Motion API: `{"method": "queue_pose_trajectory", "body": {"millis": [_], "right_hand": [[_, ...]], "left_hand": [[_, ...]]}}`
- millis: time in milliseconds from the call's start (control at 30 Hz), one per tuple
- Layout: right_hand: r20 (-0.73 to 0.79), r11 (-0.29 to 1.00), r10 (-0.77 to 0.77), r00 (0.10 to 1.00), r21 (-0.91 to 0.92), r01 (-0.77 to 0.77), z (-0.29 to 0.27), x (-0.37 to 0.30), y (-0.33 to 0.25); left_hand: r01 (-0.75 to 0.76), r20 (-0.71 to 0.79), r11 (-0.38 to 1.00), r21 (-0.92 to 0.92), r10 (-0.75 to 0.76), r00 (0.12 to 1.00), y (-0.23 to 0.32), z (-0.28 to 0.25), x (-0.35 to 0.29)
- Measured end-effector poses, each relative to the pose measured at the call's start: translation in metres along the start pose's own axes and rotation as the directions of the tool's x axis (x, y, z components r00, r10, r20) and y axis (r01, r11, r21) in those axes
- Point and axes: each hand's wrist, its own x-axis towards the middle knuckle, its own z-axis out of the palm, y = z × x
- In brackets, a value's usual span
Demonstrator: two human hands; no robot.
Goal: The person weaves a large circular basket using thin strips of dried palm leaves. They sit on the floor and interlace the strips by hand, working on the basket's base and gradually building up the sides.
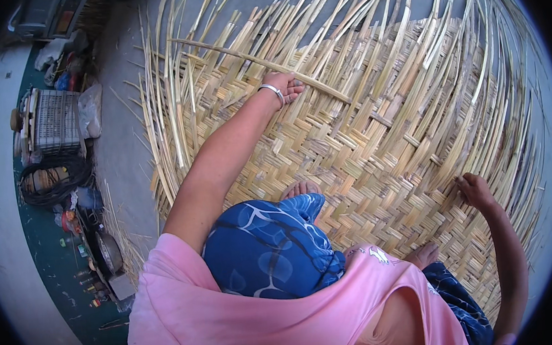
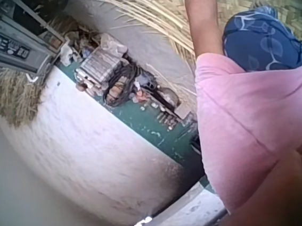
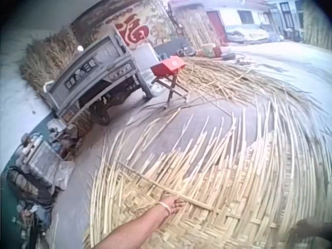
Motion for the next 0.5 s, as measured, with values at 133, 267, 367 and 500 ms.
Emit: {"method": "queue_pose_trajectory", "body": {"millis": [133, 267, 367, 500], "right_hand": [[-0.092, 0.995, -0.050, 0.995, -0.095, 0.041, 0.002, -0.004, 0.002], [-0.091, 0.989, -0.042, 0.995, -0.142, 0.029, -0.009, -0.011, 0.011], [-0.054, 1.000, 0.014, 0.998, -0.006, -0.014, -0.012, -0.011, 0.035], [-0.048, 0.997, 0.029, 0.998, -0.073, -0.032, -0.012, -0.018, 0.024]], "left_hand": [[-0.062, -0.100, 0.993, 0.100, 0.072, 0.992, -0.003, 0.009, -0.003], [-0.027, -0.093, 0.989, 0.149, 0.041, 0.995, -0.009, 0.016, -0.017], [-0.008, -0.135, 0.984, 0.180, 0.033, 0.990, -0.018, 0.034, -0.031], [0.000, -0.081, 0.908, 0.420, 0.037, 0.996, -0.008, 0.035, -0.036]]}}
